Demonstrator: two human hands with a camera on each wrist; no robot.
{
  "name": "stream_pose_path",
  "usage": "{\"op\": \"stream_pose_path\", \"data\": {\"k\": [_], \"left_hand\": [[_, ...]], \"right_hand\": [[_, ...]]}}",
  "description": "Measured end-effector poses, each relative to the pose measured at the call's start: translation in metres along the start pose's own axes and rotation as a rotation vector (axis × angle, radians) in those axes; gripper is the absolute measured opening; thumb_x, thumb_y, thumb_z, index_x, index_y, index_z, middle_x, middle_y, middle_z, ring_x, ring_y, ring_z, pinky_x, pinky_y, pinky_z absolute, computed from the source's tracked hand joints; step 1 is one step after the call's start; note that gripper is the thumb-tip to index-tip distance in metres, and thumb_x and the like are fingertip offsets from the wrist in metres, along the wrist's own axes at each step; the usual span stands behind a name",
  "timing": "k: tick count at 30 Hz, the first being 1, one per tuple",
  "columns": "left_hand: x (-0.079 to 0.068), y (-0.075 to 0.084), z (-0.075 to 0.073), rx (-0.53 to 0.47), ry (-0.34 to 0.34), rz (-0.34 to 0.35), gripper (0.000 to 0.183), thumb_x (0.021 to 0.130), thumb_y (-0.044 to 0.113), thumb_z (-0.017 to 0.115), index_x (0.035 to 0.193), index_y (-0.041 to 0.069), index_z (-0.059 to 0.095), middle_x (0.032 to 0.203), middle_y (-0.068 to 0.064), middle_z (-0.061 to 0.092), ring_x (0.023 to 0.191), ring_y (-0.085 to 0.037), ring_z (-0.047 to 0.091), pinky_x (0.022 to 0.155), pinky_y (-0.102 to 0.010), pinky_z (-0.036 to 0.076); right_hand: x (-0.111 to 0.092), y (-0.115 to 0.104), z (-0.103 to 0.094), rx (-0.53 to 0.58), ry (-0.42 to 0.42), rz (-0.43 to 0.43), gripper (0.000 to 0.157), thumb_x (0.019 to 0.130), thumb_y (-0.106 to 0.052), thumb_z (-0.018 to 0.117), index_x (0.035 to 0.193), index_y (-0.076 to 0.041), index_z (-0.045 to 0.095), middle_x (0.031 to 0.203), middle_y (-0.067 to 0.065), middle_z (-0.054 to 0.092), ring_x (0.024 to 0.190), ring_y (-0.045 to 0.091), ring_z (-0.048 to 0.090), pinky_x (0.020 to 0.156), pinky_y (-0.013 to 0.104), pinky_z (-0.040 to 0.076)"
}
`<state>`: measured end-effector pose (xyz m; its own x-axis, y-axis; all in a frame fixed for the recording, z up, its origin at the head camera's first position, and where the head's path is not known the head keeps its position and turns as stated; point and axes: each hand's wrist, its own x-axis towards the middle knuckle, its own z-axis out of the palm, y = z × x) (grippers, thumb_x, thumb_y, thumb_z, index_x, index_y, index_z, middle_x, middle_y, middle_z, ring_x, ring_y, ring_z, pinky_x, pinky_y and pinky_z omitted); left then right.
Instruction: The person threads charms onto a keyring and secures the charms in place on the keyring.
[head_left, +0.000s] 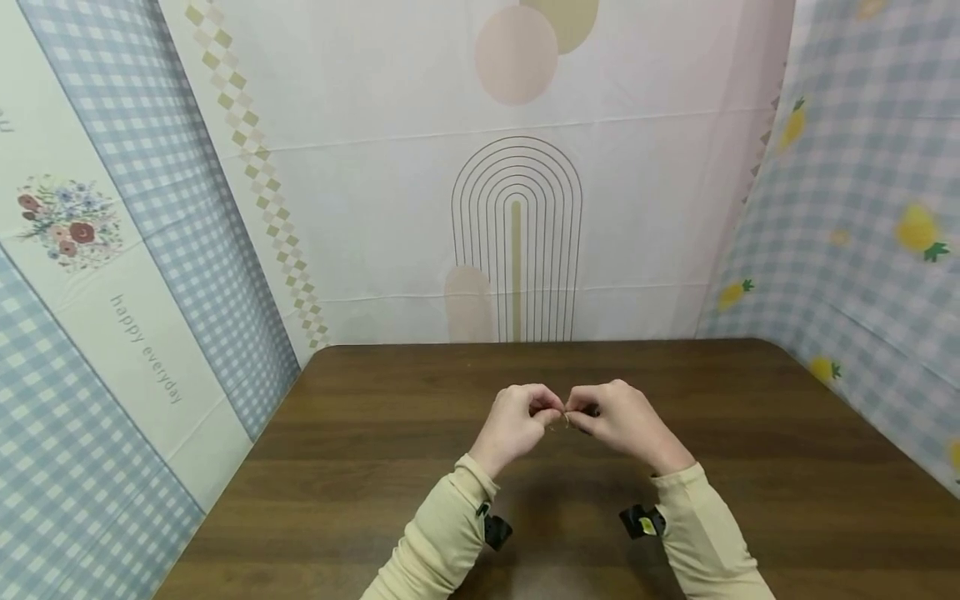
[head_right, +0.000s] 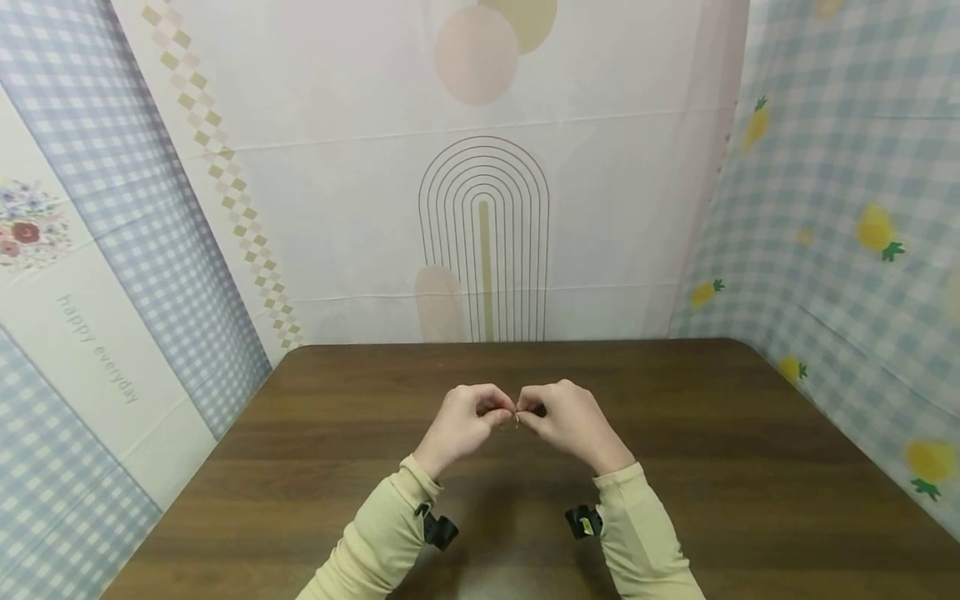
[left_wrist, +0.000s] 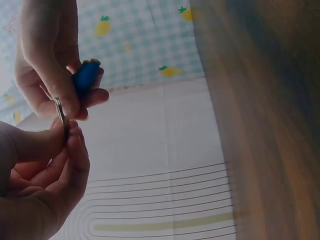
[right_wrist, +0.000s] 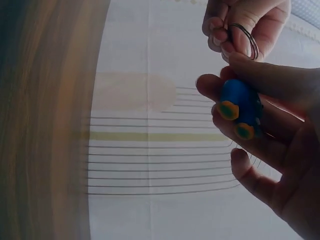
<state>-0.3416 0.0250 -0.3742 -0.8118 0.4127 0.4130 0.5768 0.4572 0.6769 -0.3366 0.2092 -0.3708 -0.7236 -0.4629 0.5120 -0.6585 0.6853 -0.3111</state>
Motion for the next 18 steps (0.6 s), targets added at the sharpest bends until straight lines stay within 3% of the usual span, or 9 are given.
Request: {"op": "stream_pose_path", "data": {"k": [5,11,14,18], "left_hand": [[0.004,-0.015,-0.003,0.021,-0.116,-0.033,0.006,0.089,0.003,0.067,0.087,0.006,0.072,0.082,-0.008,0.073,0.071,-0.012,0.064,0.061,-0.017,0.048],[0.002,-0.039,0.002,0.195,-0.373,-0.027,0.007,0.086,0.002,0.069,0.082,0.008,0.072,0.079,-0.003,0.072,0.07,-0.003,0.06,0.065,-0.014,0.048],[-0.001,-0.045,0.007,0.272,-0.513,-0.032,0.008,0.083,0.002,0.071,0.079,0.009,0.071,0.076,0.001,0.07,0.067,0.001,0.055,0.064,-0.012,0.047],[-0.008,-0.05,0.011,0.356,-0.633,-0.069,0.008,0.08,0.002,0.073,0.077,0.01,0.072,0.069,0.006,0.064,0.059,0.001,0.05,0.057,-0.012,0.044]], "right_hand": [[0.001,0.009,0.004,0.15,-0.159,0.02,0.003,0.087,-0.009,0.07,0.085,-0.012,0.07,0.074,-0.001,0.071,0.063,-0.002,0.054,0.056,0.018,0.045],[-0.003,0.019,0.028,0.292,-0.378,0.052,0.007,0.089,-0.006,0.066,0.096,-0.009,0.066,0.084,0.002,0.071,0.069,0.001,0.06,0.06,0.02,0.051],[-0.006,0.017,0.042,0.289,-0.481,0.056,0.007,0.089,-0.006,0.067,0.094,-0.01,0.066,0.081,0.0,0.069,0.068,0.001,0.059,0.061,0.019,0.05],[-0.008,0.01,0.057,0.216,-0.569,0.042,0.009,0.085,-0.006,0.071,0.09,-0.01,0.065,0.078,-0.004,0.066,0.068,-0.001,0.055,0.062,0.018,0.048]]}}
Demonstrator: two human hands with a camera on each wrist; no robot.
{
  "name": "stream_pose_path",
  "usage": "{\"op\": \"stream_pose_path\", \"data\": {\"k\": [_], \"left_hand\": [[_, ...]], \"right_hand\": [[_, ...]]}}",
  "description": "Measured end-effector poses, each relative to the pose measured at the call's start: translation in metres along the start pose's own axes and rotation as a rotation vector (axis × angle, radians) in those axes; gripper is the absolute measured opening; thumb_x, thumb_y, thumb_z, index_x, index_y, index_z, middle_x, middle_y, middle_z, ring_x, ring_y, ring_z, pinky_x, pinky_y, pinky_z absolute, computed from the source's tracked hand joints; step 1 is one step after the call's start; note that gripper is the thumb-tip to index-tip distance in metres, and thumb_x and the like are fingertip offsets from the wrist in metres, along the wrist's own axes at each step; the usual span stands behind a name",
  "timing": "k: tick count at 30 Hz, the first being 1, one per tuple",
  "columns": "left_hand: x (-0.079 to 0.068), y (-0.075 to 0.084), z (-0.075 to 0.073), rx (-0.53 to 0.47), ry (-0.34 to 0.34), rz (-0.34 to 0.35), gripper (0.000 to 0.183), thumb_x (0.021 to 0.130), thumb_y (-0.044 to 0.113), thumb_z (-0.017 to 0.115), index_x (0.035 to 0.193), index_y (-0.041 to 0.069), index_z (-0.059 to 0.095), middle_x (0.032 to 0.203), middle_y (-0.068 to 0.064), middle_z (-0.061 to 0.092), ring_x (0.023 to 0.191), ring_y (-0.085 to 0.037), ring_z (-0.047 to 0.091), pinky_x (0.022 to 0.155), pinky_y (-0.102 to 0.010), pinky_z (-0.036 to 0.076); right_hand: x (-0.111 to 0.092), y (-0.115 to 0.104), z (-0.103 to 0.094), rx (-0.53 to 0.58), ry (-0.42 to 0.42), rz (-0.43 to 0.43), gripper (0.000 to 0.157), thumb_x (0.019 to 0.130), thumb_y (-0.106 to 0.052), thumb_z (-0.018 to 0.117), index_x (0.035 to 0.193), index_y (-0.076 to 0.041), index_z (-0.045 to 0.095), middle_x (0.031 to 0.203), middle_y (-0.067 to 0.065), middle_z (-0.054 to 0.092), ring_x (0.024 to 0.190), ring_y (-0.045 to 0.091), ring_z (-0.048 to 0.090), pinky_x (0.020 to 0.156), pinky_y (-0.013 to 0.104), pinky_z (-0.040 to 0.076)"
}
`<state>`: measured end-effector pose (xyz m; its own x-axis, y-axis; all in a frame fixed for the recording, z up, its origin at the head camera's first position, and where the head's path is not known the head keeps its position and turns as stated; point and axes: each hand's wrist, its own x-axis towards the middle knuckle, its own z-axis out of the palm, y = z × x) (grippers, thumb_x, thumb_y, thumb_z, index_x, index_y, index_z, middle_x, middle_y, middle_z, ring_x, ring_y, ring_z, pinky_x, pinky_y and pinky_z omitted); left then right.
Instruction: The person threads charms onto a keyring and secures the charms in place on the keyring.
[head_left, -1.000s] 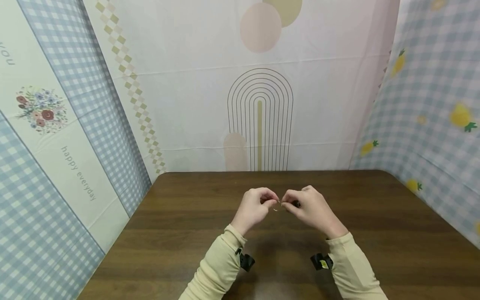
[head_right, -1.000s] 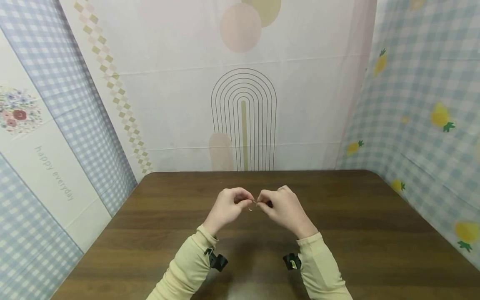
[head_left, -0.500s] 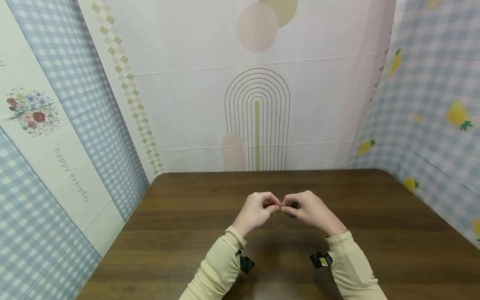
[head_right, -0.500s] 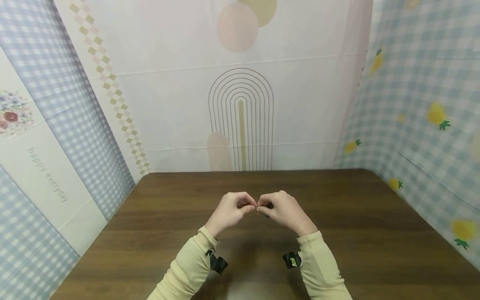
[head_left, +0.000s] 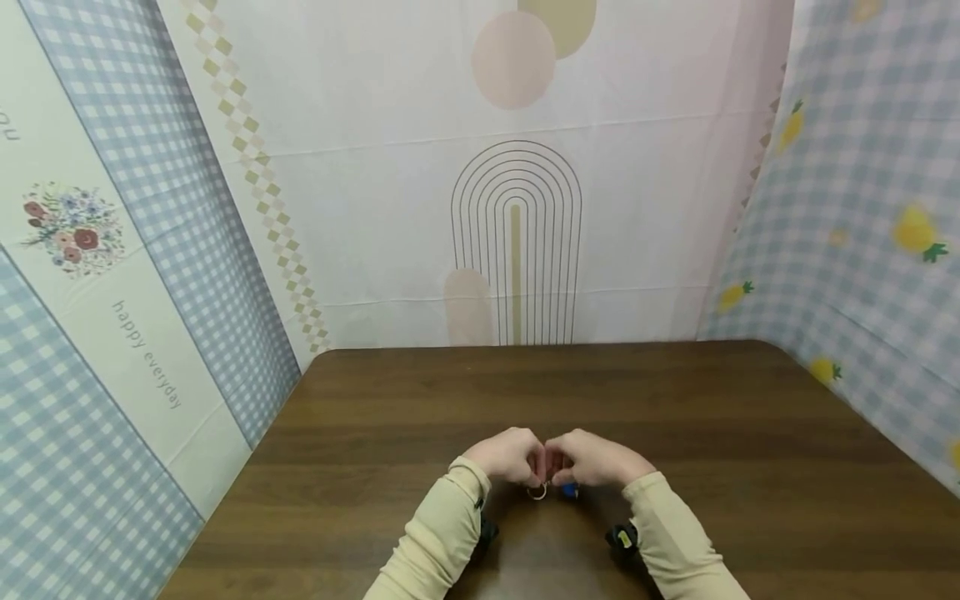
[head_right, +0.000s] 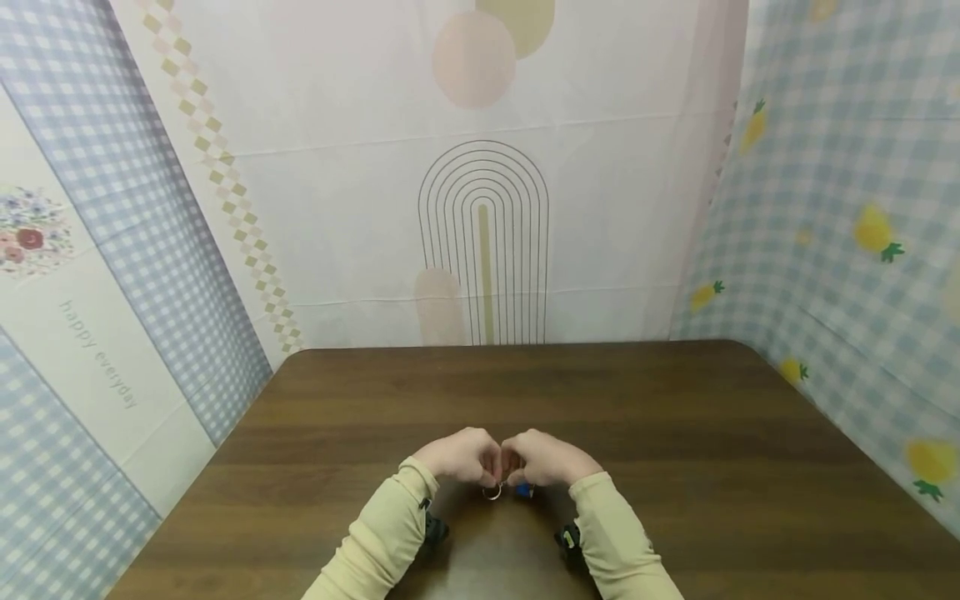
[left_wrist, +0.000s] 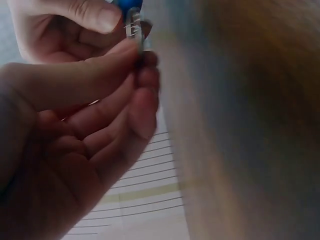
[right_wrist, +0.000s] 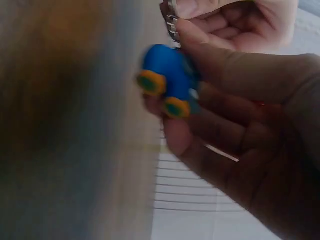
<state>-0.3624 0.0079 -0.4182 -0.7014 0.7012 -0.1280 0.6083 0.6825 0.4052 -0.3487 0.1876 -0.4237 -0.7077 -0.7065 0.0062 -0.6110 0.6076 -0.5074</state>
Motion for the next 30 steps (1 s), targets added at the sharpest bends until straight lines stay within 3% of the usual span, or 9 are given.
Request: {"op": "stream_pose_path", "data": {"k": [6,15,20,25,27,30], "left_hand": [[-0.007,0.0,0.005,0.054,-0.047,-0.065,0.013,0.075,0.0,0.074,0.07,0.012,0.071,0.06,0.01,0.057,0.052,-0.001,0.047,0.051,-0.013,0.04],[-0.018,-0.001,0.009,0.072,-0.054,-0.088,0.019,0.075,0.003,0.078,0.064,0.015,0.068,0.061,0.011,0.059,0.056,-0.004,0.048,0.053,-0.016,0.041],[-0.024,-0.002,0.005,0.052,-0.055,-0.103,0.016,0.074,0.011,0.081,0.068,0.016,0.067,0.064,0.012,0.058,0.059,-0.003,0.047,0.055,-0.016,0.041],[-0.034,-0.004,-0.006,-0.052,0.046,-0.089,0.018,0.084,0.031,0.075,0.084,0.014,0.071,0.079,0.007,0.067,0.069,-0.003,0.056,0.063,-0.018,0.046],[-0.037,-0.003,-0.008,-0.1,0.125,-0.073,0.029,0.089,0.039,0.068,0.096,0.012,0.071,0.091,0.002,0.072,0.079,-0.008,0.063,0.07,-0.021,0.05],[-0.039,-0.001,-0.012,-0.141,0.261,-0.054,0.045,0.096,0.046,0.055,0.118,0.008,0.066,0.117,-0.007,0.069,0.107,-0.019,0.065,0.09,-0.033,0.052]], "right_hand": [[0.005,-0.009,0.01,-0.007,-0.078,0.034,0.014,0.08,0.002,0.07,0.087,-0.009,0.065,0.077,0.0,0.066,0.068,-0.002,0.052,0.063,0.017,0.046],[0.004,-0.019,0.011,-0.031,-0.068,0.057,0.014,0.078,-0.002,0.074,0.082,-0.01,0.063,0.074,-0.008,0.06,0.065,-0.003,0.047,0.059,0.016,0.043],[-0.002,-0.023,0.008,-0.011,-0.037,0.08,0.012,0.081,-0.008,0.074,0.087,-0.01,0.064,0.082,-0.005,0.065,0.072,0.0,0.054,0.065,0.019,0.046],[-0.013,-0.026,0.005,0.019,0.059,0.086,0.014,0.087,-0.011,0.07,0.099,-0.007,0.065,0.099,0.004,0.068,0.088,0.016,0.065,0.075,0.029,0.054],[-0.017,-0.028,0.003,-0.003,0.12,0.082,0.016,0.089,-0.012,0.068,0.103,-0.006,0.065,0.103,0.008,0.068,0.092,0.022,0.066,0.077,0.033,0.055],[-0.024,-0.033,0.002,-0.082,0.258,0.108,0.02,0.09,-0.014,0.066,0.108,-0.004,0.065,0.107,0.011,0.069,0.099,0.027,0.066,0.083,0.041,0.055]]}}
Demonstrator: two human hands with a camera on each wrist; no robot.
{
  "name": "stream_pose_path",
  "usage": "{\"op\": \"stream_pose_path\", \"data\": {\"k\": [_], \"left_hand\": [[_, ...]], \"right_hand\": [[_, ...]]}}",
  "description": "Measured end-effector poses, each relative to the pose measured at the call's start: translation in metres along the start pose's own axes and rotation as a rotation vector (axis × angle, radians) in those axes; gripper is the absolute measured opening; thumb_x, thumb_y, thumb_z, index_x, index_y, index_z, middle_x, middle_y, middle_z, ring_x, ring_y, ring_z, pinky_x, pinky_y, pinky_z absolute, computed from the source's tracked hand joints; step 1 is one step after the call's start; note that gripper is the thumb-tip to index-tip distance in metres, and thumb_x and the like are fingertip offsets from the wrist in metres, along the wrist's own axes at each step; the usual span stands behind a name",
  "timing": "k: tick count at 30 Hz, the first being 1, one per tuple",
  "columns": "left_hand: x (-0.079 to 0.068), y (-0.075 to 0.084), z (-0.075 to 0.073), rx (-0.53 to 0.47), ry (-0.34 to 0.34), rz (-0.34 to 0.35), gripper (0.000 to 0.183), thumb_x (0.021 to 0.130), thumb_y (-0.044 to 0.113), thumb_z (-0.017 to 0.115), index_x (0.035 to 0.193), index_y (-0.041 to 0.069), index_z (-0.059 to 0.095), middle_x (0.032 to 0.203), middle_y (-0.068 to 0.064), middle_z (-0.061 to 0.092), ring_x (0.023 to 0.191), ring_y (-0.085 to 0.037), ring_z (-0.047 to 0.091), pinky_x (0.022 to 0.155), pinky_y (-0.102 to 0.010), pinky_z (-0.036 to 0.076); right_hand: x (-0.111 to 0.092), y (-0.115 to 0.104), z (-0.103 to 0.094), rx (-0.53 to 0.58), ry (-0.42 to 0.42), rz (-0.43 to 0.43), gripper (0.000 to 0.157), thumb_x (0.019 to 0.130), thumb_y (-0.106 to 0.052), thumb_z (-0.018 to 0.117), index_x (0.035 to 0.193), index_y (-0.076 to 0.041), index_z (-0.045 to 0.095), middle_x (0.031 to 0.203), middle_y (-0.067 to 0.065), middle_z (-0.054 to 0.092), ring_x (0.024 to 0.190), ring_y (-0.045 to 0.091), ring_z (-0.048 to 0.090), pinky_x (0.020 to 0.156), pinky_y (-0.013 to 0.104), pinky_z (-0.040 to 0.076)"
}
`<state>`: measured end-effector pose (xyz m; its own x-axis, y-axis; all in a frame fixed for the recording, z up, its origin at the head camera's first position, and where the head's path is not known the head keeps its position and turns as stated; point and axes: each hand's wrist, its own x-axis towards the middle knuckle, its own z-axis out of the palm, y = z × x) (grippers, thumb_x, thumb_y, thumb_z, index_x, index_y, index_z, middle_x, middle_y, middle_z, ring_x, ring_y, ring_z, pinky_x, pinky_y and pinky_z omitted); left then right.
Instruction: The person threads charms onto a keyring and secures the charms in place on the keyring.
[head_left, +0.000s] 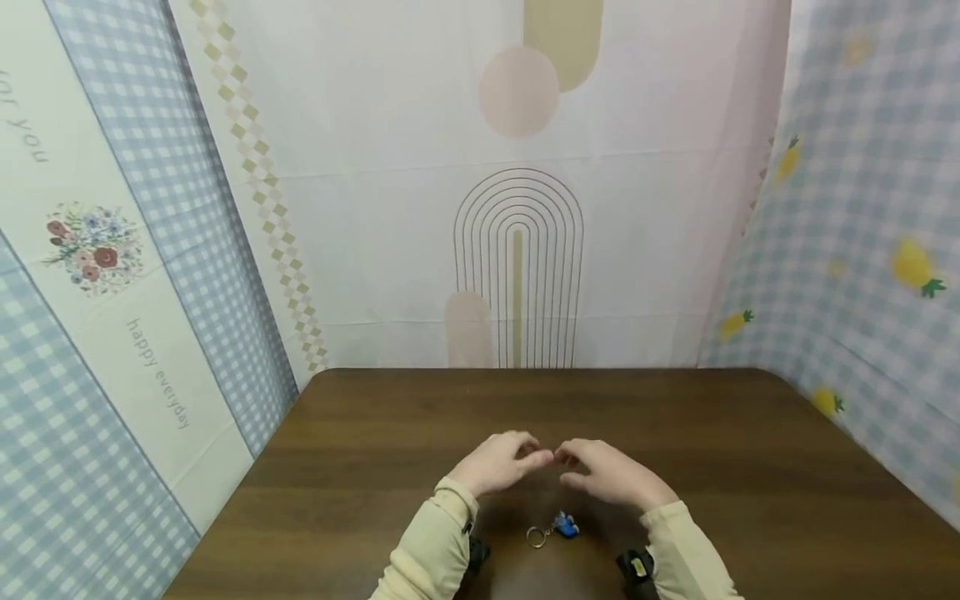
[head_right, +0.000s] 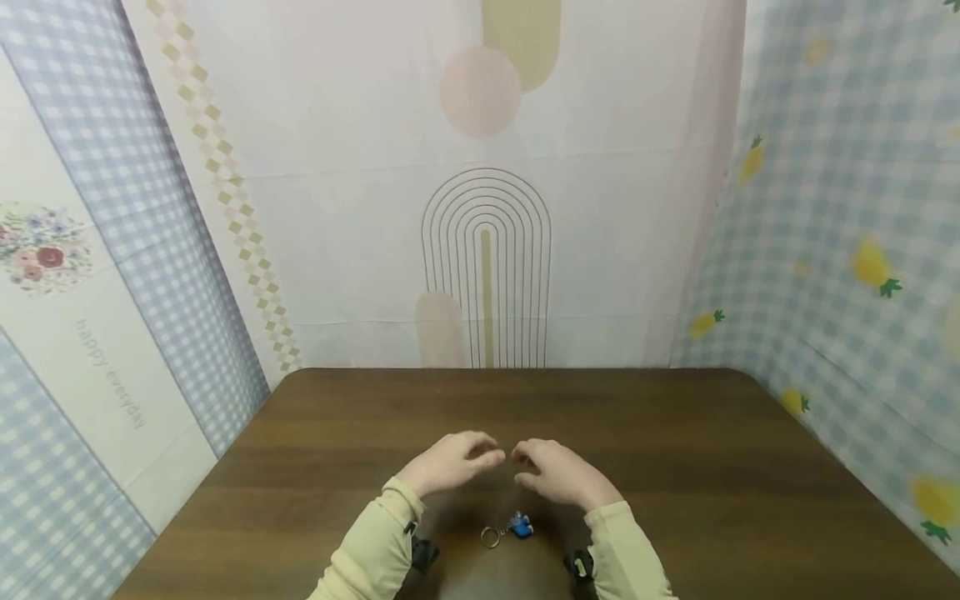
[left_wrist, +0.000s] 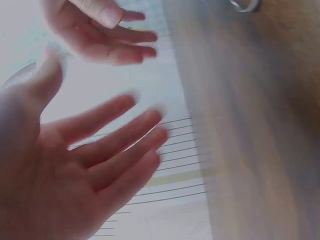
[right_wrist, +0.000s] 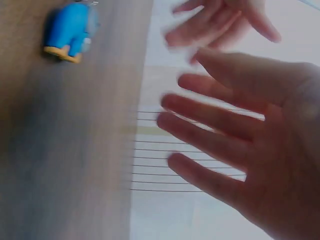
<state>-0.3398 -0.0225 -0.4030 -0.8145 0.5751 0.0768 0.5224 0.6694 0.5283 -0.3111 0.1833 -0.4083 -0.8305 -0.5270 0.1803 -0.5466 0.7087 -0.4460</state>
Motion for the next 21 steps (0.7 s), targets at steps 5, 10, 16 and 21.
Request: {"op": "stream_pose_path", "data": {"k": [5,10,16,21], "left_hand": [[0.003,0.005,-0.002,0.086,0.126,0.048,0.053,0.102,0.046,0.039,0.14,0.011,0.052,0.147,-0.009,0.049,0.138,-0.028,0.043,0.113,-0.051,0.035],[0.002,-0.001,0.004,0.194,0.161,0.01,0.059,0.102,0.051,0.035,0.148,0.014,0.041,0.157,-0.007,0.034,0.148,-0.03,0.027,0.119,-0.054,0.023],[-0.009,-0.01,0.016,0.206,0.111,-0.054,0.067,0.1,0.055,0.036,0.153,0.014,0.03,0.16,-0.01,0.027,0.15,-0.031,0.019,0.121,-0.055,0.015],[-0.011,-0.009,0.018,0.236,0.113,-0.084,0.07,0.099,0.059,0.035,0.153,0.014,0.029,0.16,-0.011,0.027,0.15,-0.032,0.019,0.121,-0.055,0.014]], "right_hand": [[-0.007,-0.002,-0.006,-0.123,0.229,0.108,0.037,0.094,-0.021,0.063,0.123,0.001,0.061,0.125,0.018,0.064,0.117,0.036,0.059,0.096,0.054,0.048],[-0.011,0.01,-0.003,-0.211,0.329,0.149,0.049,0.096,-0.027,0.059,0.135,0.003,0.053,0.138,0.024,0.053,0.128,0.041,0.051,0.101,0.062,0.041],[-0.015,0.015,0.016,-0.186,0.221,0.19,0.058,0.1,-0.039,0.049,0.142,0.001,0.044,0.146,0.026,0.044,0.136,0.046,0.039,0.107,0.065,0.032],[-0.018,0.014,0.027,-0.252,0.211,0.216,0.062,0.098,-0.041,0.052,0.144,0.0,0.043,0.147,0.026,0.043,0.137,0.046,0.038,0.108,0.065,0.03]]}}
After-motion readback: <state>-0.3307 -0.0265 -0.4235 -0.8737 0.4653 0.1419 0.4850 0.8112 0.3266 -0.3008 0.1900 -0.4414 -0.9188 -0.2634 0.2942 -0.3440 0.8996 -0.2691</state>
